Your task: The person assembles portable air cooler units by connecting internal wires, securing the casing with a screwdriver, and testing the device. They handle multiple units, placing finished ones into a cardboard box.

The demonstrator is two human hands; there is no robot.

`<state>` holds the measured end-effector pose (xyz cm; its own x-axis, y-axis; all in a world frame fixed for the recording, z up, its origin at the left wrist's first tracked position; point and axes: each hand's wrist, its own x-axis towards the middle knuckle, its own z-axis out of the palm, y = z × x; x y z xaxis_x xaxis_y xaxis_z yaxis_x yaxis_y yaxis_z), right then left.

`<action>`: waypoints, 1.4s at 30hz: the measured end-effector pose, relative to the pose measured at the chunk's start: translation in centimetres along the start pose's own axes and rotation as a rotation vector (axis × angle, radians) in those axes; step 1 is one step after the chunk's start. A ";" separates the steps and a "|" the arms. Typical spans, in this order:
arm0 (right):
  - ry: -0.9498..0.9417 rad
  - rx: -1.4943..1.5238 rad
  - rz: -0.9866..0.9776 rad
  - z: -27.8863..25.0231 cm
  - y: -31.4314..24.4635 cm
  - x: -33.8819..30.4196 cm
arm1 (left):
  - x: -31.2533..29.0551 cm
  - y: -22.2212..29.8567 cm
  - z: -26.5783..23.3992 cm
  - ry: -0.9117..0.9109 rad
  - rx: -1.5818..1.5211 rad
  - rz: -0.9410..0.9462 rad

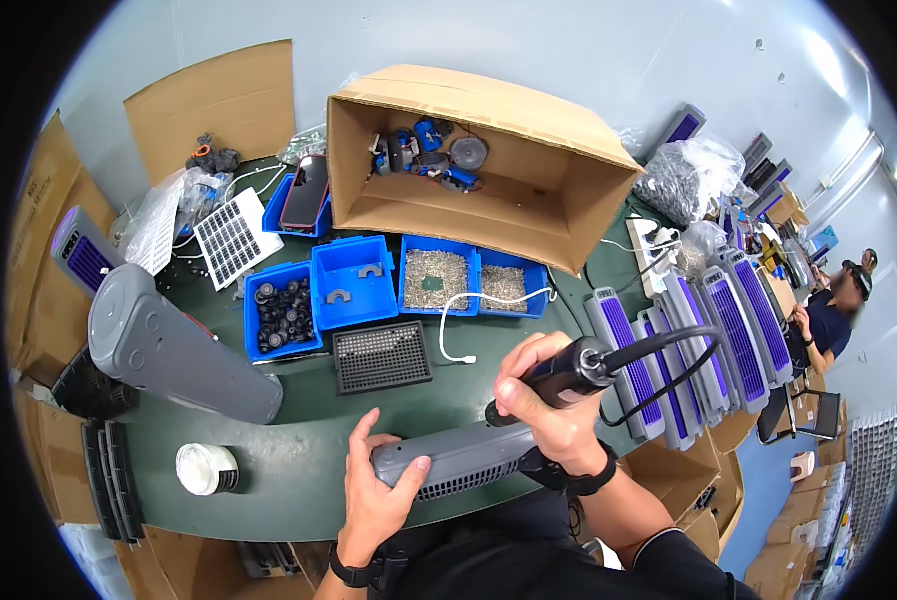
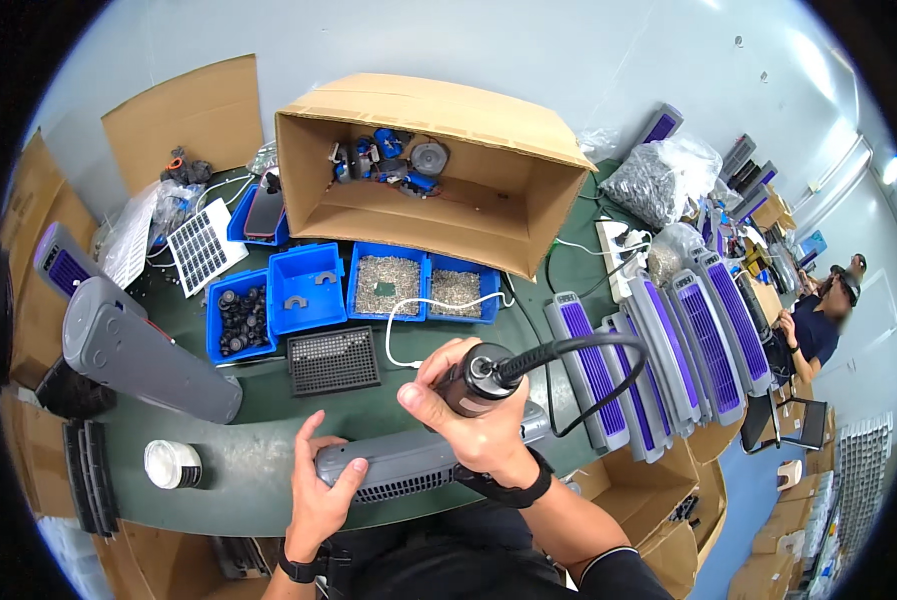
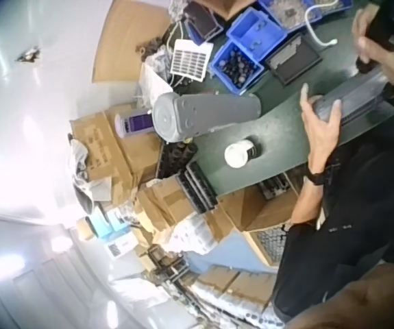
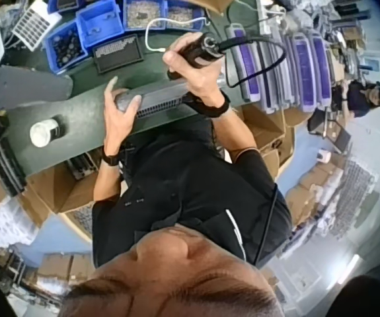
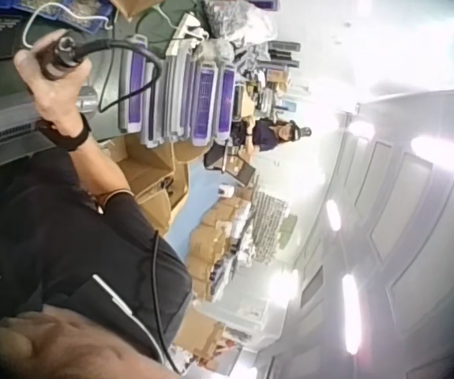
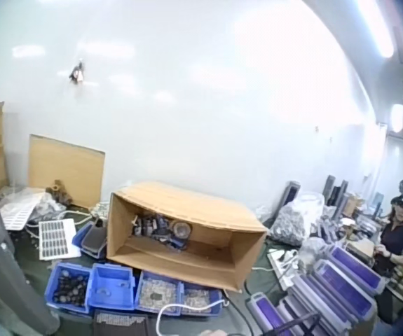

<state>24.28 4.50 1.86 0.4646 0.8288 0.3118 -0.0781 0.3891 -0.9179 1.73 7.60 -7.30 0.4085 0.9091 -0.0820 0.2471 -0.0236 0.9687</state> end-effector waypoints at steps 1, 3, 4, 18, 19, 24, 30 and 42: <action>-0.009 0.005 0.015 0.1 -0.7 0.2 | -0.1 0.0 -0.1 0.006 -0.004 -0.007; -0.025 0.002 0.022 0.0 -1.1 0.3 | -0.1 -0.1 0.0 0.014 -0.016 -0.008; -0.004 -0.019 0.031 0.0 -1.0 0.2 | -0.1 -0.2 0.2 0.016 -0.024 -0.002; -0.045 -0.138 -0.119 0.8 1.7 -1.7 | 0.0 -0.9 0.5 0.039 -0.107 0.058; -0.075 -0.191 -0.125 0.7 1.5 -1.6 | 0.0 -1.0 0.5 0.041 -0.108 0.064; -0.093 -0.132 -0.063 0.6 1.6 -1.6 | 0.1 -1.6 0.5 0.041 -0.079 0.097; -0.170 -0.091 -0.121 -0.2 -0.2 -0.9 | 0.3 -0.3 -0.1 0.030 -0.025 0.112; 0.105 -0.131 -0.120 -6.5 -2.9 0.4 | 0.1 0.0 -2.4 0.053 0.015 0.052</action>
<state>30.43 1.12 3.12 0.5537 0.7303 0.4001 0.0961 0.4213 -0.9018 -0.31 8.63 -6.73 0.3738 0.9273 -0.0188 0.2404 -0.0773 0.9676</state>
